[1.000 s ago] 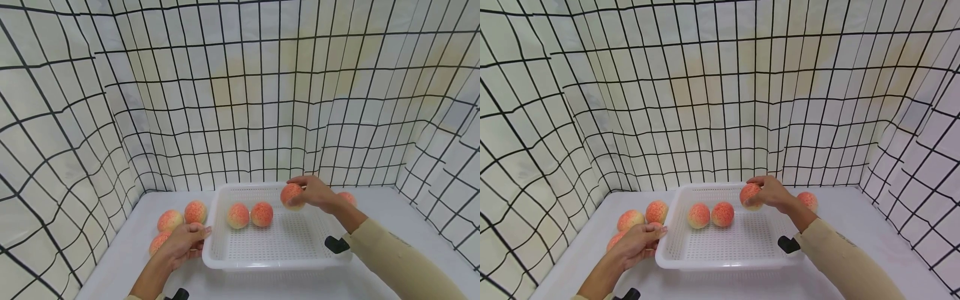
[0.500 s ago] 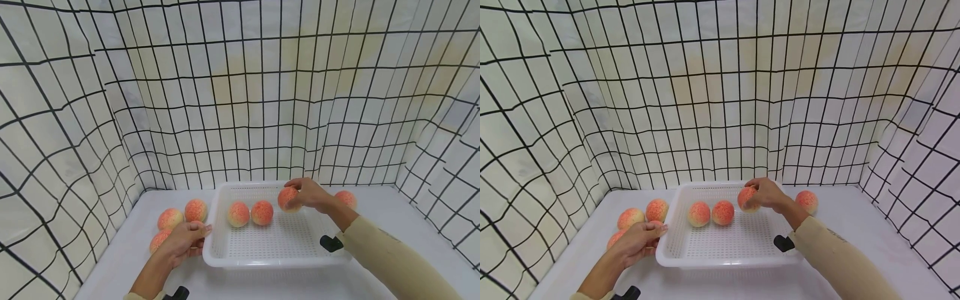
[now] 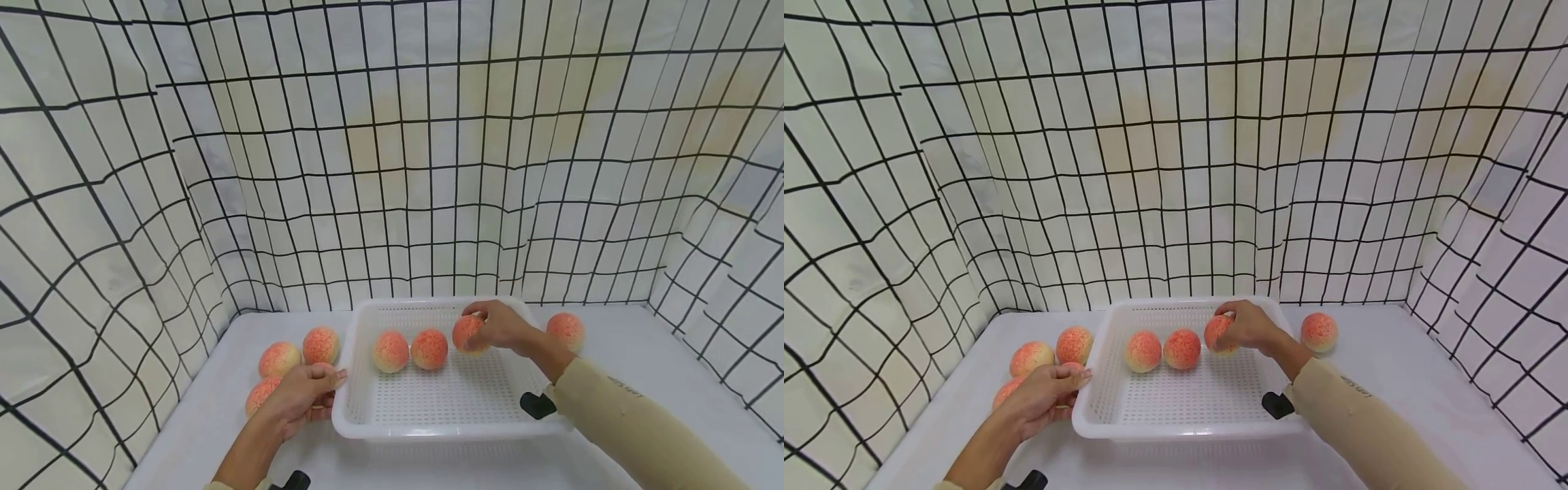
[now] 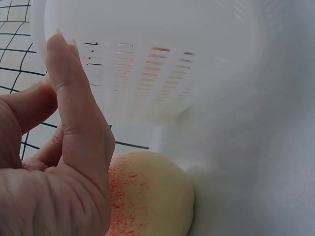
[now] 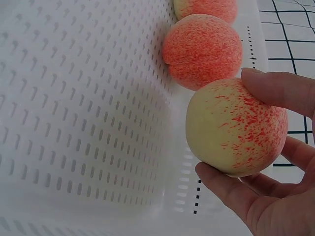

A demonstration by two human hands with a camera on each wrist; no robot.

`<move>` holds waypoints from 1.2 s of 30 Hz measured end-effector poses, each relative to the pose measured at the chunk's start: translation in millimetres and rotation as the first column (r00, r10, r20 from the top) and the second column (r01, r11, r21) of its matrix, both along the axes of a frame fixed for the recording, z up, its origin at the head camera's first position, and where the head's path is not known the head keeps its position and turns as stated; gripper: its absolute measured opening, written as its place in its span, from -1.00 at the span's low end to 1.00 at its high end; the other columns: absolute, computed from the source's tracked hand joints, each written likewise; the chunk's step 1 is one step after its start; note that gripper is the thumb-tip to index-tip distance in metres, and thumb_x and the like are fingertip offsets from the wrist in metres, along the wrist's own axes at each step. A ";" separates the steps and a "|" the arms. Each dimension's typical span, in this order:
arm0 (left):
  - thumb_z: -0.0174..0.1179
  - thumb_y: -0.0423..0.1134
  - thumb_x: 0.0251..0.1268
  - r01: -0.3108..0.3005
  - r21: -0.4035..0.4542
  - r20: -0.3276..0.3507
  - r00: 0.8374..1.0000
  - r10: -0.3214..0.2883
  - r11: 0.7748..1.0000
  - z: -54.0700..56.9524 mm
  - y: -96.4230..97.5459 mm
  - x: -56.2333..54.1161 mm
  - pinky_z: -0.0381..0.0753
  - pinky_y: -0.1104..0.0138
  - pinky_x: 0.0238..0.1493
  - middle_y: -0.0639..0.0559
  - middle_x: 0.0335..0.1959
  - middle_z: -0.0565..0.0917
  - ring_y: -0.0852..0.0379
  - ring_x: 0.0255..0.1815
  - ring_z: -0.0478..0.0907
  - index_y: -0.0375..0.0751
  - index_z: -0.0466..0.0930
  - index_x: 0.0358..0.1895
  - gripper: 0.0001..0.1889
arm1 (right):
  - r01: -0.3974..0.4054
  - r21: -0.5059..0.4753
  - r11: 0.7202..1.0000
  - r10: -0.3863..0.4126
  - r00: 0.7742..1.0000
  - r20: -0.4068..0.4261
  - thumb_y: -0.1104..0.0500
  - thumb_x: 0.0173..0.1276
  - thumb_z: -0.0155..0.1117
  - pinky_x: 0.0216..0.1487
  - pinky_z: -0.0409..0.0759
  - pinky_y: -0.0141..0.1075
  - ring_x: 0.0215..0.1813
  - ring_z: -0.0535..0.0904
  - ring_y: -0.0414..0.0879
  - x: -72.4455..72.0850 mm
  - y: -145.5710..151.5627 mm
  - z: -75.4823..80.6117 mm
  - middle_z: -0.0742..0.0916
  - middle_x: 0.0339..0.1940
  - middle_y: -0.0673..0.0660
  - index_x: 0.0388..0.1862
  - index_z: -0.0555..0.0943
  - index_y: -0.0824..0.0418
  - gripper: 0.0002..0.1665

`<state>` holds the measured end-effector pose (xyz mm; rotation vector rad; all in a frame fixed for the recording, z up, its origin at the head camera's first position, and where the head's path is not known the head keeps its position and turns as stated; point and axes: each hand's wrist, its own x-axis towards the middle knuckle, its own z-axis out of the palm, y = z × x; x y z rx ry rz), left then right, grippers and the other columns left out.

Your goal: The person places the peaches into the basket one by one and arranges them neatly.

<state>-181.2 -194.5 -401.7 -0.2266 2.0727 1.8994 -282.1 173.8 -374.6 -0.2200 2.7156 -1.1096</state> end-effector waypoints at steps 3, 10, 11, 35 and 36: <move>0.35 -0.09 0.44 0.006 0.005 -0.001 1.000 -0.006 1.000 0.6 0.6 -0.3 0.81 0.25 -0.24 -0.04 -0.31 0.74 0.12 -0.39 0.63 -0.25 0.68 -0.16 -0.74 | 0.004 0.009 1.000 -0.004 1.000 -0.002 0.15 0.00 0.68 -0.09 0.65 -0.18 0.03 0.60 0.05 0.4 -1.2 -2.2 0.67 0.14 0.22 0.28 0.63 0.10 -0.22; 0.35 -0.08 0.44 0.018 0.016 -0.004 1.000 -0.018 1.000 1.1 1.6 -1.4 0.82 0.23 -0.22 -0.04 -0.28 0.76 0.11 -0.38 0.64 -0.26 0.67 -0.16 -0.74 | -0.004 -0.017 1.000 0.004 1.000 -0.007 0.21 -0.01 0.67 -0.11 0.65 -0.20 0.01 0.60 0.05 0.5 -0.1 -9.2 0.68 0.12 0.23 0.28 0.64 0.15 -0.21; 0.35 -0.09 0.44 0.020 0.018 -0.004 1.000 -0.020 1.000 1.1 1.8 -1.5 0.82 0.22 -0.22 -0.04 -0.28 0.77 0.11 -0.38 0.64 -0.25 0.67 -0.17 -0.74 | -0.006 -0.018 1.000 0.006 1.000 -0.010 0.22 -0.01 0.66 -0.11 0.65 -0.20 0.01 0.61 0.04 0.5 0.1 -10.1 0.68 0.13 0.24 0.29 0.63 0.16 -0.21; 0.35 -0.08 0.45 0.038 0.019 -0.007 0.999 -0.038 0.999 -0.3 -0.7 0.5 0.80 0.26 -0.22 0.00 -0.31 0.76 0.12 -0.35 0.68 -0.21 0.66 -0.21 -0.76 | -0.023 0.041 0.999 0.025 0.999 -0.043 0.27 -0.03 0.64 0.16 0.69 -0.03 0.14 0.63 0.07 -1.4 -15.1 -27.2 0.70 0.23 0.23 0.32 0.60 0.22 -0.16; 0.35 -0.08 0.45 0.038 0.021 -0.005 0.999 -0.038 0.999 -0.4 -1.0 0.9 0.80 0.26 -0.22 0.00 -0.31 0.76 0.12 -0.35 0.68 -0.21 0.65 -0.22 -0.76 | -0.020 0.039 0.999 0.021 0.999 -0.040 0.26 -0.02 0.64 0.18 0.69 -0.03 0.15 0.63 0.07 -1.6 -15.5 -27.9 0.70 0.24 0.23 0.32 0.60 0.22 -0.16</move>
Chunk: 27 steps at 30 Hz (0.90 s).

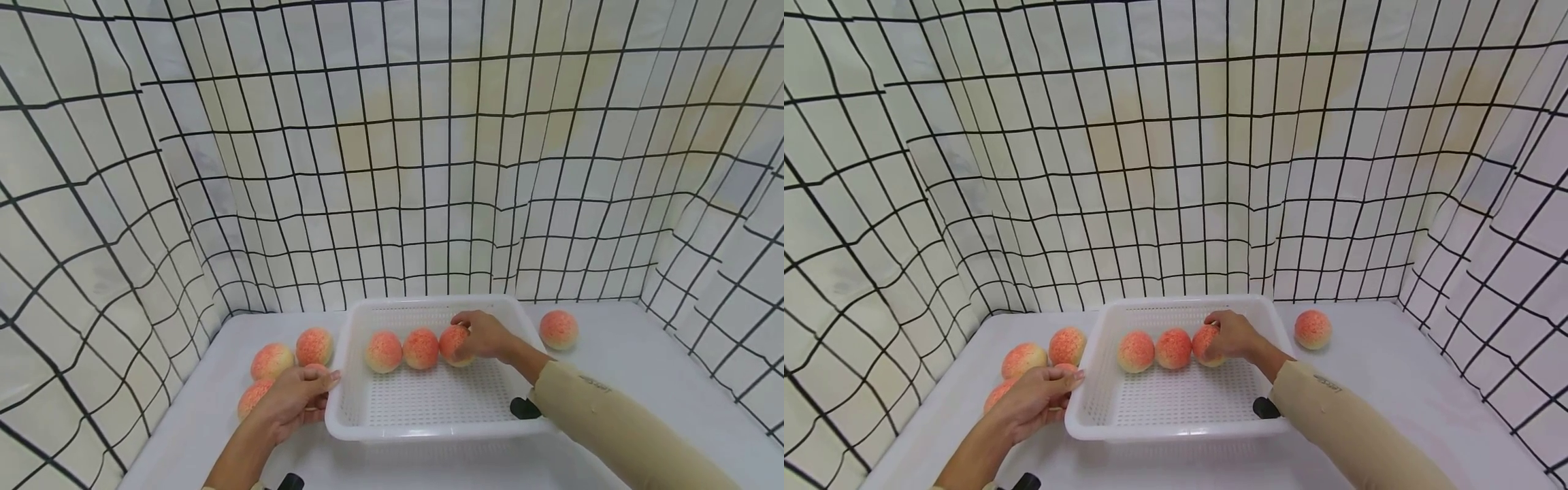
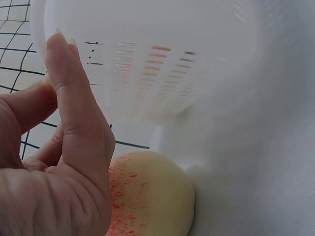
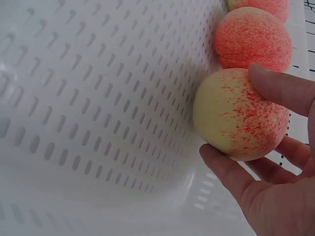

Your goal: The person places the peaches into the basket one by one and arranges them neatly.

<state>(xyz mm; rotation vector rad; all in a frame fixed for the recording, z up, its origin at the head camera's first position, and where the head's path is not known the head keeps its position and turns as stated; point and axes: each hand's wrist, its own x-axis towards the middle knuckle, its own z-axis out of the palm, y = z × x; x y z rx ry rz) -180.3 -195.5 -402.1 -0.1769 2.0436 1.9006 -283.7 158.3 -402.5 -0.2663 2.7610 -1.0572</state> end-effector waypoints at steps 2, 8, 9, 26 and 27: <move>0.34 -0.08 0.45 0.002 0.001 0.002 1.000 -0.002 1.000 0.0 0.3 -0.1 0.79 0.27 -0.23 0.00 -0.31 0.76 0.13 -0.35 0.67 -0.20 0.65 -0.22 -0.76 | 0.004 -0.002 1.000 -0.004 1.000 0.006 0.25 -0.01 0.64 0.19 0.69 0.00 0.16 0.63 0.08 -0.3 0.3 -0.6 0.69 0.26 0.24 0.34 0.58 0.23 -0.15; 0.33 -0.09 0.47 -0.003 -0.003 0.004 1.000 0.003 1.000 -0.6 1.4 -1.3 0.79 0.27 -0.24 0.00 -0.30 0.76 0.13 -0.35 0.66 -0.22 0.66 -0.19 -0.76 | 0.016 0.000 1.000 -0.016 1.000 0.022 0.24 0.01 0.66 0.16 0.71 0.01 0.19 0.63 0.14 -1.6 3.8 0.7 0.66 0.30 0.27 0.39 0.54 0.21 -0.11; 0.33 -0.08 0.46 -0.005 -0.004 0.003 1.000 0.005 1.000 -0.6 1.5 -1.5 0.79 0.27 -0.24 0.00 -0.30 0.76 0.13 -0.35 0.66 -0.22 0.66 -0.19 -0.76 | 0.014 -0.002 1.000 -0.014 1.000 0.021 0.25 0.01 0.66 0.15 0.71 0.01 0.20 0.63 0.15 -1.9 4.7 1.2 0.66 0.30 0.28 0.39 0.54 0.21 -0.11; 0.34 -0.07 0.45 0.026 0.014 0.006 1.000 -0.026 1.000 -2.2 0.1 -4.3 0.78 0.29 -0.24 0.04 -0.35 0.76 0.16 -0.37 0.65 -0.19 0.68 -0.19 -0.77 | 0.054 -0.121 0.991 -0.054 0.999 0.003 0.13 0.22 0.58 0.32 0.61 0.14 0.44 0.52 0.27 2.8 47.9 48.8 0.55 0.47 0.32 0.48 0.47 0.18 -0.15; 0.34 -0.07 0.46 0.022 0.009 0.009 1.000 -0.022 1.000 -2.1 0.9 -4.7 0.79 0.29 -0.24 0.04 -0.35 0.75 0.16 -0.36 0.65 -0.19 0.68 -0.18 -0.77 | 0.067 -0.130 0.989 -0.067 0.998 0.007 0.13 0.24 0.58 0.35 0.59 0.15 0.45 0.51 0.27 3.4 52.1 51.9 0.54 0.48 0.31 0.49 0.45 0.17 -0.15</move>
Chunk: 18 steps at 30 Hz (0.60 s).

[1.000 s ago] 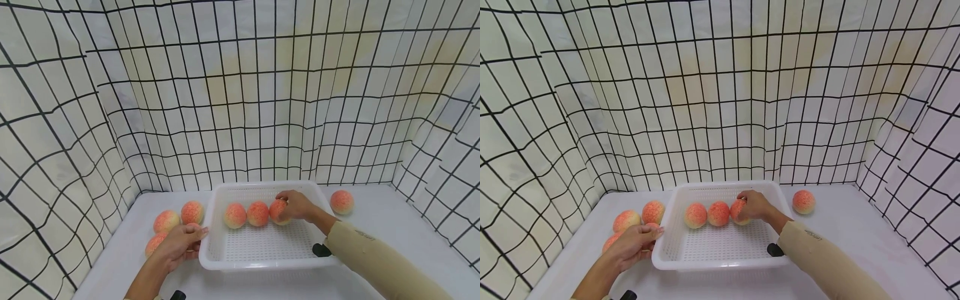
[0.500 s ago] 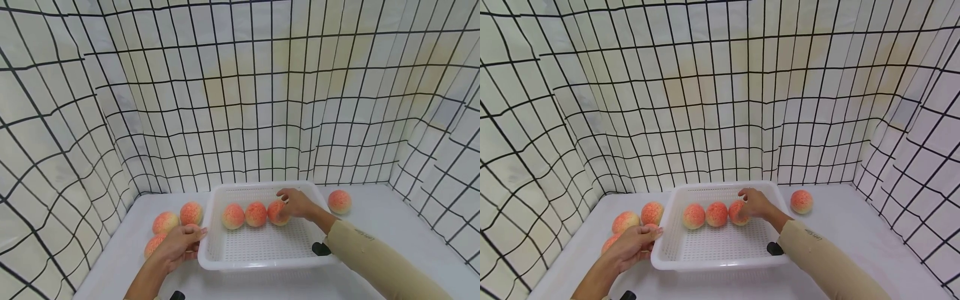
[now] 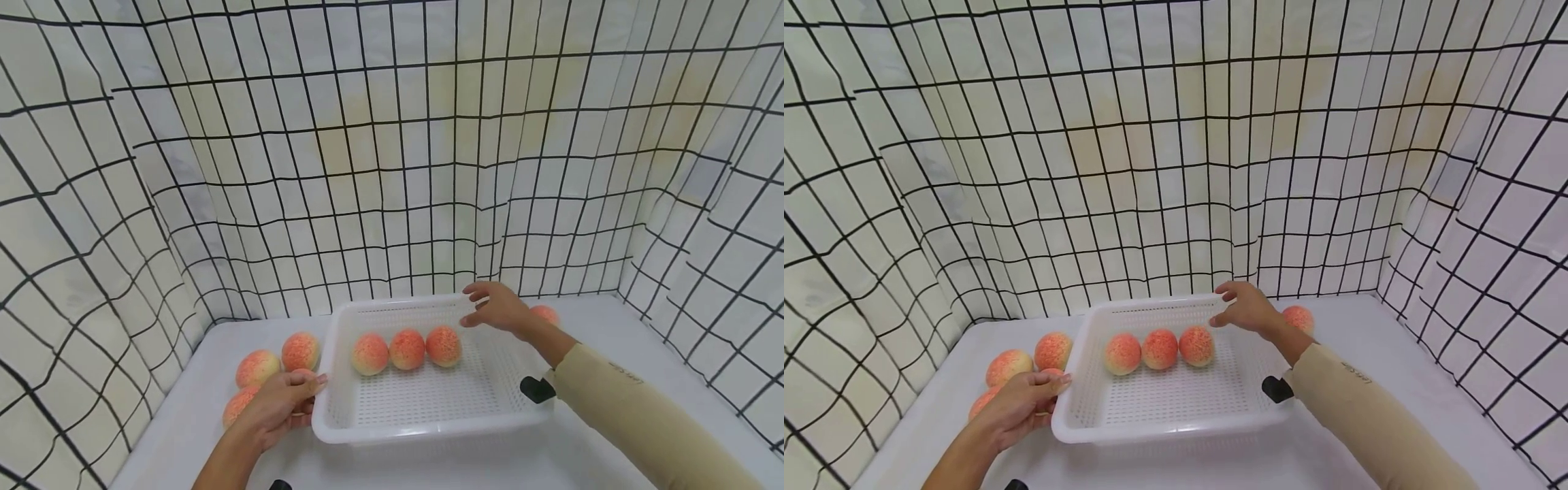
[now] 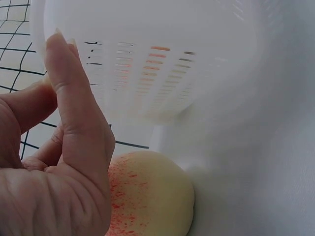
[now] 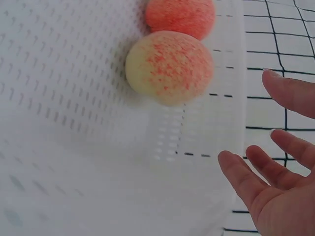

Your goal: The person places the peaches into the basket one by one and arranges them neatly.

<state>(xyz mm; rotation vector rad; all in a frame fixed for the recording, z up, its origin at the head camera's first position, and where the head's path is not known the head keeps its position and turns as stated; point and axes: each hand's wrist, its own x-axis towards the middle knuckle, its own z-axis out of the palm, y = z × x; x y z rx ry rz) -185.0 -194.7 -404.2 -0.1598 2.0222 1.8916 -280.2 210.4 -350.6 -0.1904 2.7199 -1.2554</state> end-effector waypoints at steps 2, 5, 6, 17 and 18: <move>0.34 -0.07 0.46 0.000 -0.001 0.001 1.000 0.000 1.000 0.4 0.1 0.2 0.79 0.29 -0.24 0.04 -0.35 0.75 0.16 -0.37 0.64 -0.19 0.68 -0.18 -0.76 | 0.007 -0.031 0.999 -0.007 1.000 0.002 0.12 0.26 0.56 0.38 0.56 0.17 0.47 0.50 0.28 1.1 8.4 5.2 0.52 0.50 0.32 0.51 0.43 0.17 -0.14; 0.34 -0.06 0.46 0.007 0.003 0.000 1.000 -0.007 1.000 0.0 0.1 -0.1 0.78 0.29 -0.24 0.05 -0.35 0.75 0.16 -0.37 0.64 -0.19 0.69 -0.18 -0.76 | 0.014 -0.062 0.998 -0.016 1.000 -0.017 0.10 0.29 0.55 0.43 0.52 0.17 0.47 0.50 0.27 2.5 22.0 10.6 0.51 0.50 0.33 0.53 0.41 0.18 -0.14; 0.33 -0.06 0.46 0.010 0.005 -0.001 1.000 -0.010 1.000 -0.2 0.1 -0.1 0.78 0.29 -0.24 0.05 -0.36 0.75 0.17 -0.37 0.63 -0.18 0.69 -0.18 -0.76 | 0.014 -0.064 0.998 -0.016 0.999 -0.027 0.10 0.30 0.54 0.43 0.52 0.17 0.47 0.49 0.28 2.9 26.7 11.7 0.51 0.51 0.34 0.53 0.40 0.19 -0.14; 0.31 -0.07 0.48 0.014 0.004 0.005 1.000 -0.014 1.000 -1.0 -1.1 -1.5 0.78 0.27 -0.22 0.04 -0.32 0.77 0.14 -0.32 0.67 -0.20 0.68 -0.15 -0.76 | 0.180 -0.042 0.983 -0.181 0.983 -0.021 0.03 0.40 0.45 0.43 0.52 0.21 0.49 0.43 0.33 0.6 79.5 8.0 0.46 0.53 0.37 0.60 0.30 0.21 -0.11; 0.31 -0.06 0.49 0.017 0.005 0.006 1.000 -0.017 1.000 -0.7 -0.9 -1.8 0.78 0.27 -0.21 0.03 -0.31 0.77 0.14 -0.32 0.68 -0.20 0.68 -0.15 -0.76 | 0.196 -0.037 0.980 -0.197 0.980 -0.018 0.02 0.41 0.44 0.43 0.52 0.22 0.49 0.43 0.34 0.6 85.0 5.8 0.46 0.53 0.39 0.60 0.29 0.21 -0.11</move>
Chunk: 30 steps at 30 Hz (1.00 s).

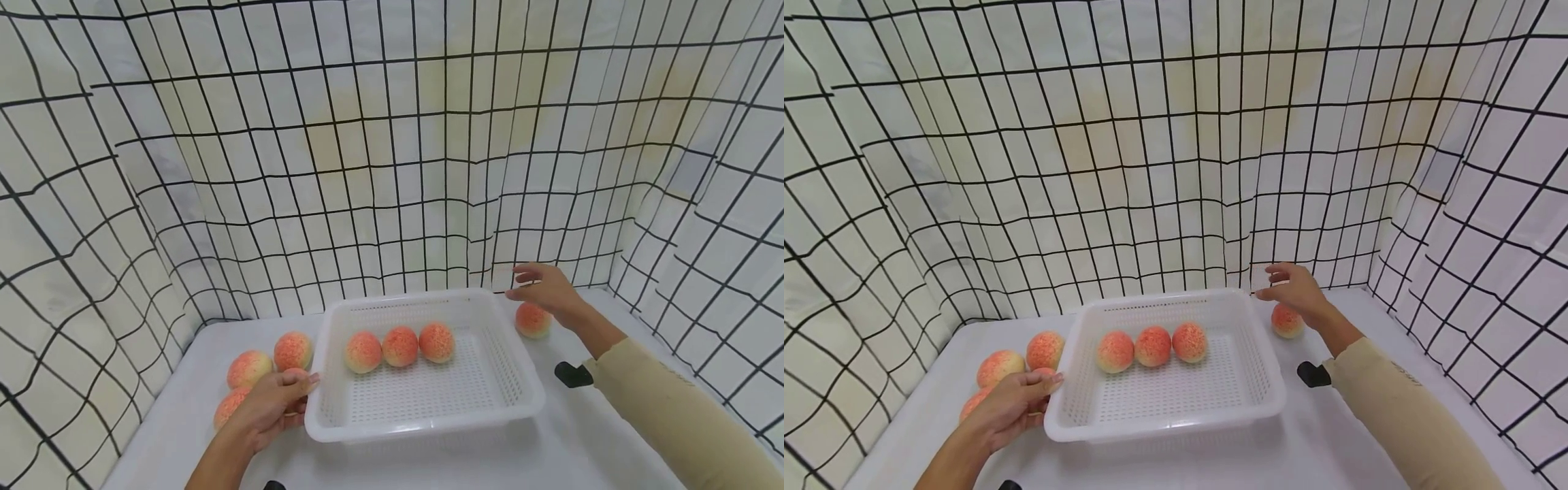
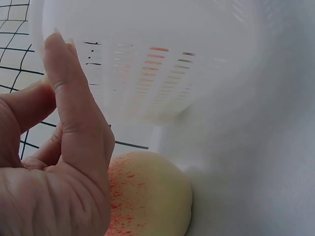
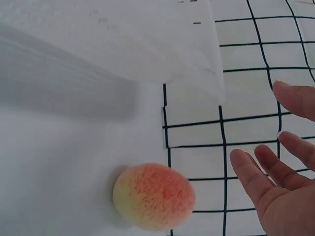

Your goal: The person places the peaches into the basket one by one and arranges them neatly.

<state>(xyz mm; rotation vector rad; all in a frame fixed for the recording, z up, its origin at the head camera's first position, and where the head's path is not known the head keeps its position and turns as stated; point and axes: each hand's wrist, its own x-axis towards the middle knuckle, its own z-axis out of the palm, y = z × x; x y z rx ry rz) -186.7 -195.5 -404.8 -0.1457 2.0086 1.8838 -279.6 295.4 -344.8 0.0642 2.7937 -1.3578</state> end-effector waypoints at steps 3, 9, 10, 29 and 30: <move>0.31 -0.06 0.48 0.001 0.005 0.003 1.000 -0.001 1.000 1.0 -0.7 -0.1 0.80 0.25 -0.20 0.03 -0.29 0.79 0.13 -0.31 0.69 -0.21 0.69 -0.14 -0.75 | 0.035 0.012 0.999 -0.035 0.999 0.004 0.00 0.41 0.42 0.43 0.48 0.30 0.50 0.39 0.38 -0.4 14.7 -7.6 0.43 0.54 0.43 0.61 0.26 0.24 -0.09; 0.31 -0.06 0.48 0.004 0.016 0.009 1.000 -0.004 1.000 1.3 -1.3 -0.1 0.81 0.25 -0.18 0.01 -0.26 0.80 0.13 -0.30 0.69 -0.22 0.69 -0.10 -0.73 | 0.107 -0.004 0.994 -0.107 0.994 0.018 -0.05 0.42 0.40 0.46 0.42 0.35 0.55 0.31 0.42 -2.8 39.8 -26.4 0.36 0.58 0.46 0.65 0.18 0.26 -0.01; 0.31 -0.06 0.48 0.004 0.019 0.010 1.000 -0.004 1.000 1.2 -1.2 0.0 0.81 0.25 -0.18 0.01 -0.25 0.80 0.13 -0.30 0.69 -0.22 0.69 -0.10 -0.73 | 0.121 -0.007 0.993 -0.121 0.992 0.024 -0.06 0.43 0.40 0.46 0.41 0.35 0.56 0.30 0.43 -3.4 42.9 -29.3 0.35 0.59 0.47 0.65 0.16 0.27 -0.01; 0.30 -0.04 0.49 -0.012 0.017 0.026 1.000 0.012 1.000 -1.9 -3.1 0.9 0.82 0.22 -0.16 -0.01 -0.24 0.80 0.12 -0.29 0.71 -0.27 0.67 -0.03 -0.68 | 0.322 0.012 0.947 -0.322 0.947 0.000 0.09 0.39 0.34 0.48 0.41 0.30 0.51 0.37 0.43 -4.6 20.0 -94.1 0.41 0.55 0.49 0.62 0.21 0.34 -0.08; 0.30 -0.03 0.49 -0.014 0.017 0.027 1.000 0.014 1.000 -1.7 -3.1 0.8 0.81 0.22 -0.16 -0.01 -0.24 0.80 0.12 -0.29 0.71 -0.26 0.67 -0.03 -0.68 | 0.334 0.010 0.942 -0.334 0.943 0.001 0.09 0.39 0.34 0.47 0.42 0.30 0.50 0.38 0.43 -4.9 18.5 -94.5 0.41 0.54 0.49 0.63 0.21 0.33 -0.07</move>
